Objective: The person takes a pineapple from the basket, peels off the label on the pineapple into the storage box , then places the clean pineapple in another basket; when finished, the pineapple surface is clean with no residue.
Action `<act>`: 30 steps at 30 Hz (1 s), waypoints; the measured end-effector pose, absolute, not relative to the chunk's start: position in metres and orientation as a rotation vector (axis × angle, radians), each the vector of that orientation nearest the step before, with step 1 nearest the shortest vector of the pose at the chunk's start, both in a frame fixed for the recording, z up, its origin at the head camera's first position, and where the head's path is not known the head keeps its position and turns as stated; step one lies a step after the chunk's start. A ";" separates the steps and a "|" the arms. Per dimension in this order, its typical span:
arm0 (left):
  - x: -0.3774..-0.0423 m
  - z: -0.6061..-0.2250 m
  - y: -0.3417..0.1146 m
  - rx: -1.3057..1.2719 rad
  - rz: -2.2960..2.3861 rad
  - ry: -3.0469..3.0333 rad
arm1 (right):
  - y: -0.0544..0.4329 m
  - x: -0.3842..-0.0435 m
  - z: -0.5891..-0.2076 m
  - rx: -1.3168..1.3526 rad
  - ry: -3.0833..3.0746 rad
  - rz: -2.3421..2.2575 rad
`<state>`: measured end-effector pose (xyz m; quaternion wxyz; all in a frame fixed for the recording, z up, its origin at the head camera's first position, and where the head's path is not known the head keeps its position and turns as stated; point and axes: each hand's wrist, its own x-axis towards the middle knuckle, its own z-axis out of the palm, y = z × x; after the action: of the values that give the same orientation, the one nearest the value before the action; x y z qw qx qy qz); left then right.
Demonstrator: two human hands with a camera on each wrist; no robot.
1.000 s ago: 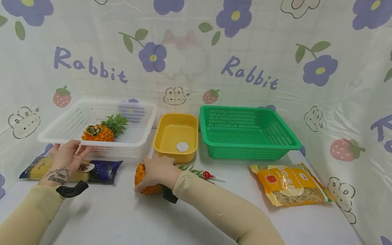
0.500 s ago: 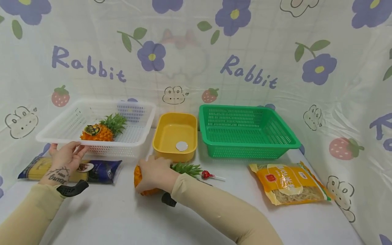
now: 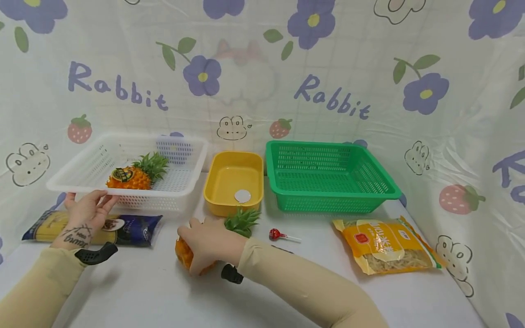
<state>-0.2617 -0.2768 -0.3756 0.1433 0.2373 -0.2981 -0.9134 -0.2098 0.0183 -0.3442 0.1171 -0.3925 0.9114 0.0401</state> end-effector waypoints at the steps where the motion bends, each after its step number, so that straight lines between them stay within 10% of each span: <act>1: -0.261 -0.376 -0.277 0.684 -2.635 -0.857 | 0.020 -0.208 -0.343 -1.171 2.646 0.115; 30: -0.262 -0.375 -0.276 0.691 -2.645 -0.866 | 0.069 -0.188 -0.333 -1.630 2.255 0.102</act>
<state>-0.2617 -0.2763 -0.3747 0.1368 0.2386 -0.2992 -0.9137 -0.1876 0.0692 -0.3326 0.1775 -0.5762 0.7970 0.0362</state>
